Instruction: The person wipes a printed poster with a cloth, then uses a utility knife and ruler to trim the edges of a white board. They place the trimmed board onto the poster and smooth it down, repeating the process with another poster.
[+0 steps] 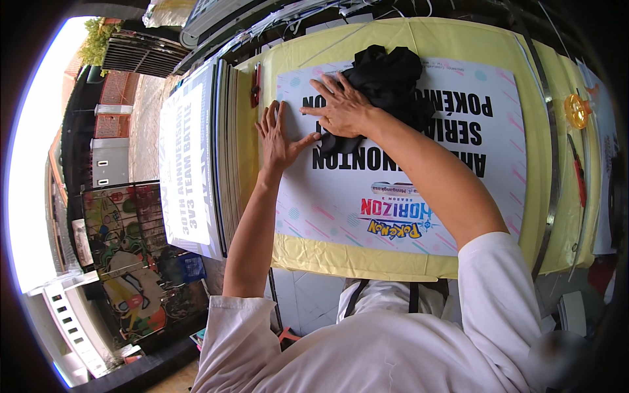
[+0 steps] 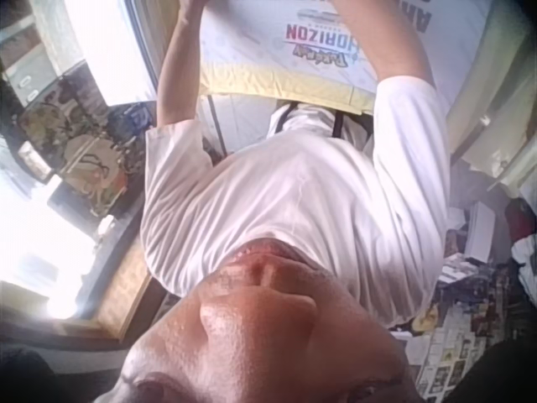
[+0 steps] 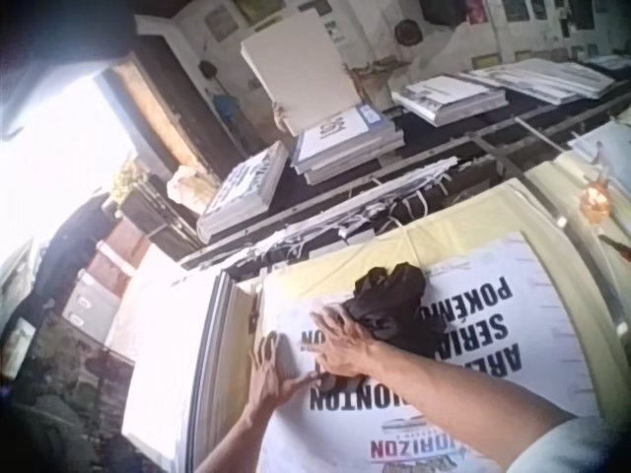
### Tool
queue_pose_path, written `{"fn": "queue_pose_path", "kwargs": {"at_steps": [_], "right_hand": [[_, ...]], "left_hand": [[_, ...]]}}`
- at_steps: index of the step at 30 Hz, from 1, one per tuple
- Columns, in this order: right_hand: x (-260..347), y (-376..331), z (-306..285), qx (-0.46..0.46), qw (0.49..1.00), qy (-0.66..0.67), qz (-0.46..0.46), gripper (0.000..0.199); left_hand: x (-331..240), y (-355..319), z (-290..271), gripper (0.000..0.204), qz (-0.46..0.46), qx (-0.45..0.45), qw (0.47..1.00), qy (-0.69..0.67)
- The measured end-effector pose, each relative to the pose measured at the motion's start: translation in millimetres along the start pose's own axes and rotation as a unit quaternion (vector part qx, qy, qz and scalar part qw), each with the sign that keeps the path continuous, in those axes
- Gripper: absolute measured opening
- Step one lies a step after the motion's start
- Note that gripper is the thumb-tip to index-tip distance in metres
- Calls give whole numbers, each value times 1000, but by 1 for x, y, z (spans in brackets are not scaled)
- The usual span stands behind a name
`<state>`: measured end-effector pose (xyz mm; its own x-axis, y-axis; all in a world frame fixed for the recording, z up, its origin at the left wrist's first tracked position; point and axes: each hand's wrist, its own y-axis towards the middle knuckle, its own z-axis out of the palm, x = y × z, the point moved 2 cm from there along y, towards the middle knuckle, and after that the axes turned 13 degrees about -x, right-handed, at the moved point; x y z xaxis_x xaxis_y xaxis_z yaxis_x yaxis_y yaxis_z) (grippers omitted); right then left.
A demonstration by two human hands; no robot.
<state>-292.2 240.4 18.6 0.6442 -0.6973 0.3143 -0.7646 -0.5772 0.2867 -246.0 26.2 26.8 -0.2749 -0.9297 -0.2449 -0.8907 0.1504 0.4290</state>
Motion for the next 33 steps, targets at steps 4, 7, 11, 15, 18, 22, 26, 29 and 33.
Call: {"fn": "queue_pose_path", "kwargs": {"at_steps": [4,7,11,15,18,22,26,29,33], "right_hand": [[3,-10,4,-99,995,0,28,64],[15,-25,9,-122,990,-7,72,73],[41,-41,12,-140,984,10,107,75],[59,-39,11,-152,977,-2,152,75],[68,-31,11,-160,971,3,175,72],[70,-26,12,-152,970,-2,190,71],[70,-24,15,-148,970,-7,191,69],[70,-17,18,-141,964,-42,220,66],[57,-5,19,-136,971,-35,192,62]], "left_hand": [[1,0,1,124,-6,5,1000,0],[6,-4,4,122,0,-6,1000,-13],[19,-5,10,98,-5,-9,999,-30],[30,-8,15,75,2,-51,994,-99],[35,-10,19,74,-5,-66,990,-126],[38,-11,20,70,-31,-63,988,-134],[38,-8,15,70,-51,-47,987,-144],[34,-10,12,69,-39,-60,988,-133],[30,-18,8,67,-40,-64,988,-135]]}}
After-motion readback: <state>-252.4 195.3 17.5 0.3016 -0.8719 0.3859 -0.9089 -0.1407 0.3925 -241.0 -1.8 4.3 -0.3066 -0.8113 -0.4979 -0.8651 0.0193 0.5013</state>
